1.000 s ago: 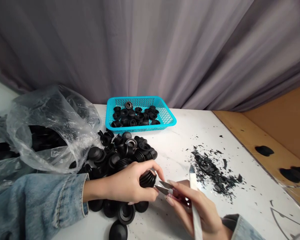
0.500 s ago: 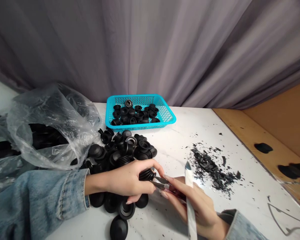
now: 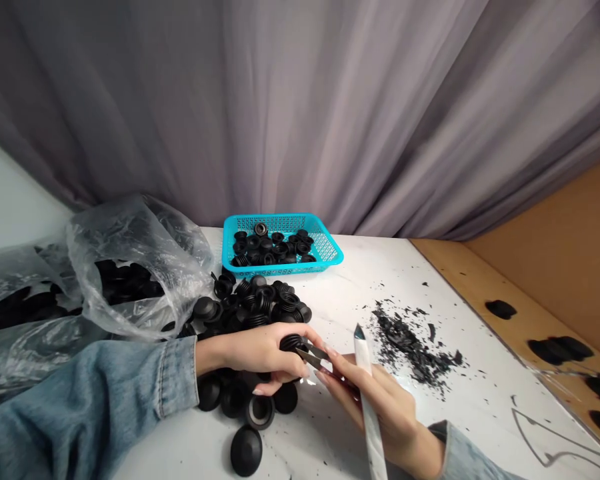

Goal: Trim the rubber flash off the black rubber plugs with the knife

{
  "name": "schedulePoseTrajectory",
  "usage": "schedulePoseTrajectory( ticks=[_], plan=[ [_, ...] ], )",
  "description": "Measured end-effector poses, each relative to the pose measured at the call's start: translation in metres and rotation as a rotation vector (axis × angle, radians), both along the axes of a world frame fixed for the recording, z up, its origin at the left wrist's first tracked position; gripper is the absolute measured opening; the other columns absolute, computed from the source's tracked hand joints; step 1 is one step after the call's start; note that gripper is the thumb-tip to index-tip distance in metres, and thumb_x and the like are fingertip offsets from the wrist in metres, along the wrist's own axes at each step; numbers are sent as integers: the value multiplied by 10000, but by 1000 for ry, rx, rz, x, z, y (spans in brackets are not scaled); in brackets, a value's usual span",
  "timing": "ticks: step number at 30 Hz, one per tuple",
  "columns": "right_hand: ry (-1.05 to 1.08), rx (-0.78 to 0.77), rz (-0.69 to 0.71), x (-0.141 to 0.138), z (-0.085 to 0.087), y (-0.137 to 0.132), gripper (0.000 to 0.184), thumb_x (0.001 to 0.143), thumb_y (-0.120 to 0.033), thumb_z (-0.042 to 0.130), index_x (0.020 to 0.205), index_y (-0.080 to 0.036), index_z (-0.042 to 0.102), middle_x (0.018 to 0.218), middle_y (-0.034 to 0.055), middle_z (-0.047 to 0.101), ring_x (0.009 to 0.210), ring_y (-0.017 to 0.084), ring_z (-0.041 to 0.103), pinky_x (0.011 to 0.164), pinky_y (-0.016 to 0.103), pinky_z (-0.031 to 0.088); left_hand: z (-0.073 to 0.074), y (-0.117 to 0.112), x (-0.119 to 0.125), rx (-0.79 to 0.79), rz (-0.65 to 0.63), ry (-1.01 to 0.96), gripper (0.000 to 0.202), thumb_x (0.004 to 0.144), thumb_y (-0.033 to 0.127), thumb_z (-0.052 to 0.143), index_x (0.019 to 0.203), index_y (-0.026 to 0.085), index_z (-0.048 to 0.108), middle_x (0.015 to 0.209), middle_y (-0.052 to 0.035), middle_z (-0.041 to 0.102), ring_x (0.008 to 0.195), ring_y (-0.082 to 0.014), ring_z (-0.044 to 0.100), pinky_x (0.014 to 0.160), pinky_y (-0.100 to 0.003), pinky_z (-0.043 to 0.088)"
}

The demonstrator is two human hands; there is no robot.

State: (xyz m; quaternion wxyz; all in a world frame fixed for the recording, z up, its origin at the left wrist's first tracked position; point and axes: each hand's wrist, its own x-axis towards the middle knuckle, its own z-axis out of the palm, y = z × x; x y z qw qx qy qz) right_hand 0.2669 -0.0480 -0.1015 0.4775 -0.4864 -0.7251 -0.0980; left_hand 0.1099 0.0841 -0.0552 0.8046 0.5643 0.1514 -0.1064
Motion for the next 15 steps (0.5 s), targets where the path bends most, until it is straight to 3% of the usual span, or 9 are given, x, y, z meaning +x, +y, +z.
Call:
schedulePoseTrajectory(
  ticks=[7, 11, 13, 15],
  plan=[
    [102, -72, 77, 3, 8, 2, 320, 839, -122, 577, 1156, -164, 576, 720, 43, 659, 537, 124, 613, 483, 207, 513, -1, -1, -2, 115, 14, -20, 285, 732, 275, 679, 912, 149, 497, 591, 74, 502, 316, -44, 490, 286, -121, 376],
    [154, -112, 117, 5, 17, 7, 242, 843, -147, 580, 1082, -131, 613, 621, 20, 599, 479, 109, 571, 439, 198, 485, -3, -2, -3, 18, -5, 0, 431, 647, 249, 762, 966, 184, 479, 723, 71, 487, 382, -69, 560, 338, -173, 478],
    [193, -143, 122, 7, 20, 9, 197, 848, -174, 576, 1028, -117, 632, 590, 13, 578, 447, 100, 545, 412, 193, 464, -2, -2, -3, 43, 14, -6, 379, 698, 262, 721, 991, 175, 497, 774, 40, 535, 395, -70, 576, 330, -153, 450],
    [232, -171, 116, 8, 24, 10, 177, 851, -202, 570, 984, -115, 647, 560, 4, 569, 414, 94, 515, 380, 192, 438, 0, -2, -2, 108, 58, -6, 303, 730, 283, 690, 945, 147, 524, 686, 34, 566, 373, -66, 556, 315, -133, 404]
  ],
)
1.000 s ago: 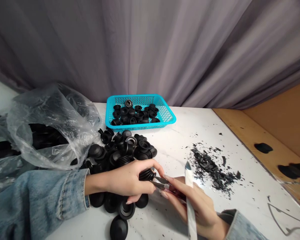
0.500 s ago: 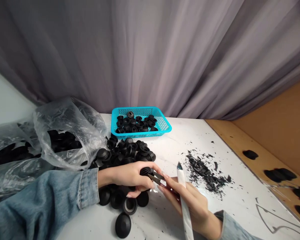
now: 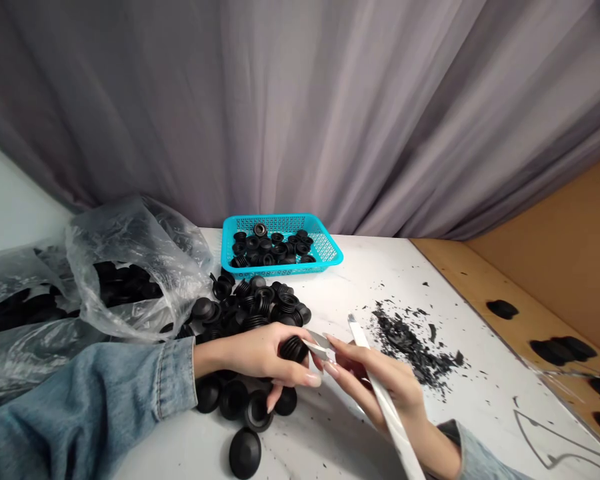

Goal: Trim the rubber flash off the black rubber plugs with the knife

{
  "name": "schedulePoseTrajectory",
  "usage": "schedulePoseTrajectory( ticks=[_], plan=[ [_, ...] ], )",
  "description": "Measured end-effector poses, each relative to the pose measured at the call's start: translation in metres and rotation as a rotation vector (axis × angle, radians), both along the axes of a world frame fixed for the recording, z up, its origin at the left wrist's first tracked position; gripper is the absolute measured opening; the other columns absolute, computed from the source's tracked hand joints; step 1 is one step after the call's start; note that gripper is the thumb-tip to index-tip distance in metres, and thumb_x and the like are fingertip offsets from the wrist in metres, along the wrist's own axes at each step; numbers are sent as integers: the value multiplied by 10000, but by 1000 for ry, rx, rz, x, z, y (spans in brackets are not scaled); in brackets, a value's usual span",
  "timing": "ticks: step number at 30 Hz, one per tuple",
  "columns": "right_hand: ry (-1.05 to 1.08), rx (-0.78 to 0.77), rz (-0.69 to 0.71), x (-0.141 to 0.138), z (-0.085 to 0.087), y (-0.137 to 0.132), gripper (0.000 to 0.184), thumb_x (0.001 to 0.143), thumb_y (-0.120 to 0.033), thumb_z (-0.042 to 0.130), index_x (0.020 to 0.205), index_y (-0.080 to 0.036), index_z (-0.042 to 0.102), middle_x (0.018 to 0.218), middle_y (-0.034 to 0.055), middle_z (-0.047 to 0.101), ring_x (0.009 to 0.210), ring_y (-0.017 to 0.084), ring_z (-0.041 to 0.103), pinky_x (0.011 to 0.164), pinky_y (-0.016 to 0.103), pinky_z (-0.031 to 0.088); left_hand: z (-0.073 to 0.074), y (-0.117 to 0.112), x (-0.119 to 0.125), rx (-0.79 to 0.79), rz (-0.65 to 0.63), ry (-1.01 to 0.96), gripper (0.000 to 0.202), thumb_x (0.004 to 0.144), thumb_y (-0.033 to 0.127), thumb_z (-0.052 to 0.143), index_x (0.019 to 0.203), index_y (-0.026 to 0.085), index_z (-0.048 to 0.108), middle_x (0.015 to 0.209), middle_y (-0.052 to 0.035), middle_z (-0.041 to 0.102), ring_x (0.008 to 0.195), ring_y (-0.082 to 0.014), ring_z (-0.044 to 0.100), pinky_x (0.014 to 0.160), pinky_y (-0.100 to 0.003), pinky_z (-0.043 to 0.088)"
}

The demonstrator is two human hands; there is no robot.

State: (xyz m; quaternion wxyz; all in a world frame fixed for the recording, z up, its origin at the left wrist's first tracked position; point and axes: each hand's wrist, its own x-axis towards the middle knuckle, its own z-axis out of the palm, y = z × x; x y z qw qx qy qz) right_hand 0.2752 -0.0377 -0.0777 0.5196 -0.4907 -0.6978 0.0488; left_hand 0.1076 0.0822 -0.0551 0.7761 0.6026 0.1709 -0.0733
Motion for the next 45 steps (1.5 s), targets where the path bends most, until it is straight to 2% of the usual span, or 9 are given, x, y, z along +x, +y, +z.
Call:
schedulePoseTrajectory(
  ticks=[2, 4, 10, 16, 19, 22, 32, 38, 45],
  plan=[
    [26, -32, -9, 2, 3, 0, 165, 852, -223, 564, 936, -122, 663, 538, 0, 573, 389, 92, 495, 358, 194, 417, 2, 0, 0, 44, 38, 15, 258, 724, 295, 692, 852, 133, 537, 507, 67, 517, 331, -65, 503, 309, -134, 386],
    [45, -64, -11, 3, 6, 0, 159, 847, -238, 565, 889, -131, 675, 525, -1, 580, 377, 91, 489, 349, 193, 409, 4, 0, 0, 65, 59, 35, 231, 719, 291, 691, 784, 136, 533, 421, 86, 470, 307, -63, 463, 296, -135, 369],
    [57, -87, 43, 0, 8, 1, 152, 836, -245, 582, 876, -131, 673, 494, -16, 551, 354, 89, 466, 331, 196, 397, 0, -4, 2, 160, 78, 57, 118, 798, 246, 558, 757, 135, 555, 423, 89, 440, 289, -46, 393, 262, -138, 367],
    [41, -77, 66, -3, 4, 1, 154, 821, -188, 599, 929, -105, 670, 522, -18, 538, 389, 90, 493, 361, 195, 410, -2, -10, 3, 255, 130, 72, 123, 818, 207, 463, 734, 145, 529, 444, 86, 425, 289, -35, 358, 243, -121, 327],
    [30, -80, 68, -2, 1, 0, 165, 825, -186, 592, 957, -126, 671, 536, -18, 545, 406, 94, 505, 372, 198, 419, -2, -10, 4, 255, 132, 63, 109, 768, 113, 420, 724, 150, 513, 447, 88, 428, 292, -37, 354, 238, -119, 327],
    [19, -64, 64, -2, 0, 0, 177, 828, -184, 590, 981, -134, 664, 550, -14, 558, 413, 95, 510, 378, 200, 425, -2, -10, 3, 240, 131, 52, 136, 754, 94, 398, 749, 150, 522, 447, 91, 420, 299, -40, 355, 237, -118, 331],
    [-18, -35, 63, -2, 1, 1, 166, 831, -171, 584, 967, -140, 674, 545, 7, 603, 391, 100, 502, 371, 207, 410, -3, -9, 3, 210, 106, 60, 111, 805, 220, 477, 725, 148, 505, 453, 90, 406, 305, -36, 351, 244, -119, 317],
    [-120, 35, 59, 0, -5, -2, 297, 835, -109, 563, 1127, -151, 603, 595, 8, 599, 435, 107, 521, 408, 215, 428, -4, -9, 3, 226, 75, 71, 244, 857, 346, 451, 751, 138, 524, 446, 86, 395, 282, -34, 321, 233, -126, 277],
    [-172, 14, 45, 1, -6, -4, 283, 848, -115, 554, 1128, -143, 589, 658, 26, 616, 453, 102, 530, 419, 212, 453, -3, -11, 4, 165, 95, 82, 205, 847, 294, 444, 715, 148, 498, 400, 104, 338, 281, -37, 272, 219, -126, 250]
  ],
)
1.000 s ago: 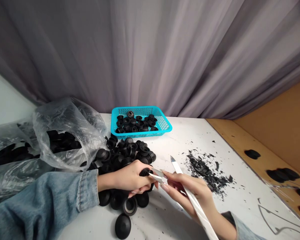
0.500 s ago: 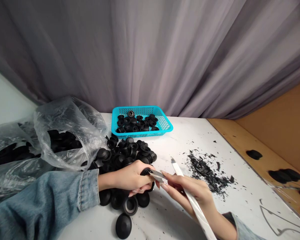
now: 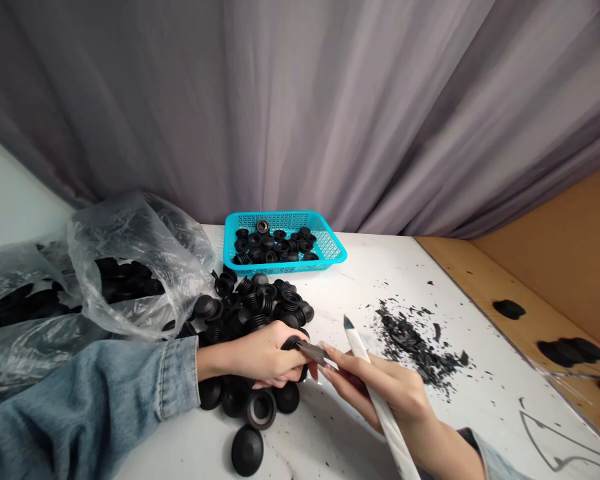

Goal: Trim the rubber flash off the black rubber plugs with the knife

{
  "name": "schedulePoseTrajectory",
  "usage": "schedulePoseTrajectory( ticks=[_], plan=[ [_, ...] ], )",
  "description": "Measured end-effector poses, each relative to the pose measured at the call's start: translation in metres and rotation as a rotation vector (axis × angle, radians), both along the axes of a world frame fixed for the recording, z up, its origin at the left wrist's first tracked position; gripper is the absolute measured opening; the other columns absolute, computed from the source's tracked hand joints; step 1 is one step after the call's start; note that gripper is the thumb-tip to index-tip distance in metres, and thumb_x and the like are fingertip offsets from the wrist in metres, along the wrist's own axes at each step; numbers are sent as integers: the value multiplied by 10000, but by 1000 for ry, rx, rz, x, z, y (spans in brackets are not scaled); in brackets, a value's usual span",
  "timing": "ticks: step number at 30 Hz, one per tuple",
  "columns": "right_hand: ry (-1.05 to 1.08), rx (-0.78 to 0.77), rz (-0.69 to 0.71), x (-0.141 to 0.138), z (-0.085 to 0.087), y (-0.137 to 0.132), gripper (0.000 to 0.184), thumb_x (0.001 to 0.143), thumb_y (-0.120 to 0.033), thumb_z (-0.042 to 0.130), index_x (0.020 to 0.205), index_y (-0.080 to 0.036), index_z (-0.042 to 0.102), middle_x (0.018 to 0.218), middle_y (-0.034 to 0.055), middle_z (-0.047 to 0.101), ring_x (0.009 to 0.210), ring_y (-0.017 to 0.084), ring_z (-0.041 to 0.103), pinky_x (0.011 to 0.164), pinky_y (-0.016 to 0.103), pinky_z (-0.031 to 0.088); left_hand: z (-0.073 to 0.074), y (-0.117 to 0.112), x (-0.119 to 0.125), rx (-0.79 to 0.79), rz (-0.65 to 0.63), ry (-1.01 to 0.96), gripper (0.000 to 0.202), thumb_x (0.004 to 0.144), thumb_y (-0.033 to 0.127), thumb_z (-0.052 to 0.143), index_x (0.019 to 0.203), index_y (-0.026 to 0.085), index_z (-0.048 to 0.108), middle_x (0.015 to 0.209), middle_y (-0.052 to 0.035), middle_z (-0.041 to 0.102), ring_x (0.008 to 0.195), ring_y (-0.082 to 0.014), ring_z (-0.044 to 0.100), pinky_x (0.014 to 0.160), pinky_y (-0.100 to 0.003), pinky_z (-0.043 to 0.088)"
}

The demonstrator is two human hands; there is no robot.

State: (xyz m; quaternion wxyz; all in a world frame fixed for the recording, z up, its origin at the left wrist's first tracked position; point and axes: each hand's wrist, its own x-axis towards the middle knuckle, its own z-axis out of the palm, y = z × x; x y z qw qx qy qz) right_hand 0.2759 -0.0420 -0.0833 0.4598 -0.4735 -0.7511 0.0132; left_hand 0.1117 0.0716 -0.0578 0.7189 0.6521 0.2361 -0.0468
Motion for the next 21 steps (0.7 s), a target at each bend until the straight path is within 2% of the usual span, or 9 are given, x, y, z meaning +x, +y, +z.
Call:
schedulePoseTrajectory(
  ticks=[4, 9, 12, 16, 21],
  plan=[
    [-1, 5, -32, -3, 3, 0, 228, 866, -149, 533, 1079, -155, 617, 555, -18, 553, 397, 86, 500, 371, 187, 429, -1, 0, 0, -4, 5, -1, 255, 832, 368, 495, 711, 144, 504, 404, 102, 333, 288, -36, 276, 220, -126, 250],
    [7, 22, -38, -1, 5, -1, 264, 842, -123, 551, 1091, -173, 623, 622, 2, 629, 431, 87, 539, 402, 191, 466, 0, 0, 0, -19, 12, -3, 349, 811, 476, 529, 715, 140, 520, 406, 105, 315, 297, -34, 269, 217, -123, 254],
    [48, 23, -50, 4, 10, 0, 224, 814, -102, 585, 1017, -173, 650, 612, 1, 642, 399, 88, 516, 379, 201, 441, 1, 1, 1, -38, 38, -27, 391, 806, 520, 525, 739, 135, 535, 421, 103, 319, 299, -31, 267, 218, -120, 258],
    [78, -1, -21, 8, 16, 3, 180, 807, -115, 595, 969, -157, 660, 549, -11, 608, 379, 93, 489, 364, 211, 411, -2, 2, 0, -63, 71, -44, 401, 791, 540, 543, 757, 140, 529, 431, 107, 319, 299, -27, 263, 219, -119, 268],
    [97, -54, 36, 4, 15, 3, 194, 814, -103, 581, 987, -145, 658, 591, 13, 642, 405, 95, 505, 385, 204, 414, -6, 2, -1, -49, 60, -44, 366, 830, 498, 505, 745, 143, 525, 442, 97, 334, 304, -30, 275, 216, -119, 266]
  ],
)
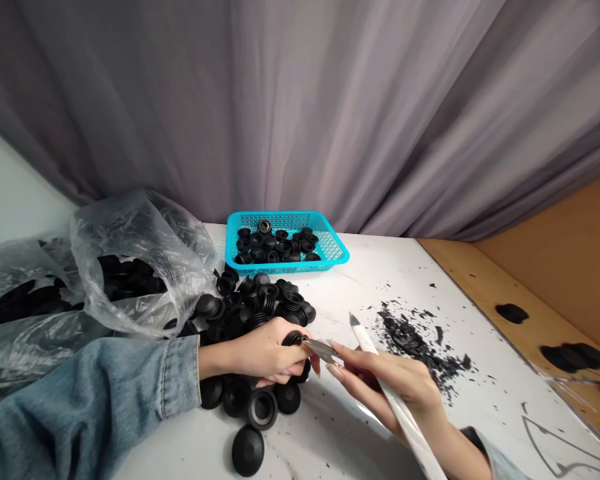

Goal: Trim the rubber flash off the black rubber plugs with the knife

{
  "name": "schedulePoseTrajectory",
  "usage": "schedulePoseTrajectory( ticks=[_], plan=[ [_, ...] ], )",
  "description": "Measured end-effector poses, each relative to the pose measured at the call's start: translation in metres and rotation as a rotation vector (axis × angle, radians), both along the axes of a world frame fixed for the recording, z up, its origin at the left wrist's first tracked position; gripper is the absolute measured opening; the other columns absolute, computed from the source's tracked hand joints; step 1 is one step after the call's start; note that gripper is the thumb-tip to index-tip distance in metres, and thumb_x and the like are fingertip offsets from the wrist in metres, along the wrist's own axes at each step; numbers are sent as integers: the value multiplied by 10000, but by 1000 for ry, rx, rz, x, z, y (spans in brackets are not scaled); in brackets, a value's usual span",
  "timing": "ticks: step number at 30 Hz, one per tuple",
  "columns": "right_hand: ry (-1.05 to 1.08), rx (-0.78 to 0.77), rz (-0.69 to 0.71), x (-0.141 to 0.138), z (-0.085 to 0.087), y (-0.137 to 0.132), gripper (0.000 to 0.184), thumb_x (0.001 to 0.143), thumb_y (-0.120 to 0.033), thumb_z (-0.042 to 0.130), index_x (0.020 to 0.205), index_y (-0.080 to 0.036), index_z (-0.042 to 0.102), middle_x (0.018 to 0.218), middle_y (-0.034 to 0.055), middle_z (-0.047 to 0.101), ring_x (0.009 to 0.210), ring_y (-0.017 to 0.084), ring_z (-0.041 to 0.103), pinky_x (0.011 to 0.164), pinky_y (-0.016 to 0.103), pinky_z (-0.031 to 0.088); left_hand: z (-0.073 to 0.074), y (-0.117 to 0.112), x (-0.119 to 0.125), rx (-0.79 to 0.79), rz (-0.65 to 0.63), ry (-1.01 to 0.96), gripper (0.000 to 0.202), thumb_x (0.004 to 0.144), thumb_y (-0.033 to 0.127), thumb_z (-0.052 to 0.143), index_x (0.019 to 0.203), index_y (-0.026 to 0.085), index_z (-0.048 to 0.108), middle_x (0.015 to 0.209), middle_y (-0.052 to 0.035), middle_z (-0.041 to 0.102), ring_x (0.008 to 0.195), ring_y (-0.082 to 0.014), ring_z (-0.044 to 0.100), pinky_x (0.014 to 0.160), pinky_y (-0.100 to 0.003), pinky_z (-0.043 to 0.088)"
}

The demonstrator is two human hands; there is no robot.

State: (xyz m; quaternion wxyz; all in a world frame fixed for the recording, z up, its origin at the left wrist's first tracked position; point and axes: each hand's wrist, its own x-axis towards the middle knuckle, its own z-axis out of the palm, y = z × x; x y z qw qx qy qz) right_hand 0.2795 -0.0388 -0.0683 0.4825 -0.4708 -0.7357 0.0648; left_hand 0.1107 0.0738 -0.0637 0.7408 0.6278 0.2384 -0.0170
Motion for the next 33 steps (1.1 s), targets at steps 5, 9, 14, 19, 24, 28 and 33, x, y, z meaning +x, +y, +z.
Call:
schedulePoseTrajectory(
  ticks=[5, 9, 14, 19, 24, 28, 33],
  plan=[
    [6, 5, 1, -1, -2, 0, 194, 822, -112, 573, 994, -140, 659, 571, 10, 626, 389, 95, 481, 371, 210, 398, 0, -1, 0, 13, -6, 3, 323, 849, 451, 488, 738, 149, 516, 443, 96, 331, 308, -32, 278, 217, -115, 261],
    [3, -17, 17, -2, -3, -1, 212, 826, -108, 571, 1020, -152, 647, 656, 36, 677, 417, 103, 522, 393, 218, 425, 2, -2, 0, 25, -4, 9, 339, 837, 474, 495, 733, 152, 511, 445, 96, 332, 310, -31, 279, 218, -114, 255],
    [2, -51, 11, -2, -2, -2, 194, 818, -101, 582, 995, -139, 653, 669, 53, 689, 434, 111, 551, 403, 223, 436, 4, -3, 0, 42, -5, 13, 389, 802, 533, 512, 725, 152, 513, 446, 94, 330, 310, -32, 289, 216, -114, 254],
    [-58, 51, -34, -2, -12, -3, 250, 822, -95, 574, 1057, -155, 634, 565, 4, 615, 397, 101, 503, 380, 219, 419, 3, -4, 0, 57, -4, 25, 339, 820, 474, 508, 717, 152, 521, 448, 91, 338, 304, -34, 296, 212, -116, 251],
    [-103, 163, -114, -2, -24, -5, 298, 819, -116, 594, 1109, -176, 626, 589, 0, 613, 406, 100, 515, 378, 217, 424, 4, -3, 1, 30, 0, 15, 275, 840, 388, 503, 706, 149, 524, 420, 100, 325, 286, -36, 281, 214, -120, 246],
    [31, 133, -221, 1, -27, 2, 193, 810, -142, 607, 989, -169, 674, 687, 30, 689, 462, 118, 597, 422, 210, 481, 7, 4, 0, -69, -23, -100, 272, 823, 365, 545, 703, 122, 552, 392, 84, 388, 262, -38, 315, 243, -134, 273],
    [205, -121, -528, 8, -39, 15, 252, 797, -375, 609, 850, -149, 708, 646, 48, 706, 475, 151, 623, 450, 232, 514, 2, 15, 0, -359, -74, -237, 479, 837, 556, 418, 769, 107, 573, 425, 22, 490, 284, -99, 452, 261, -172, 326]
  ],
)
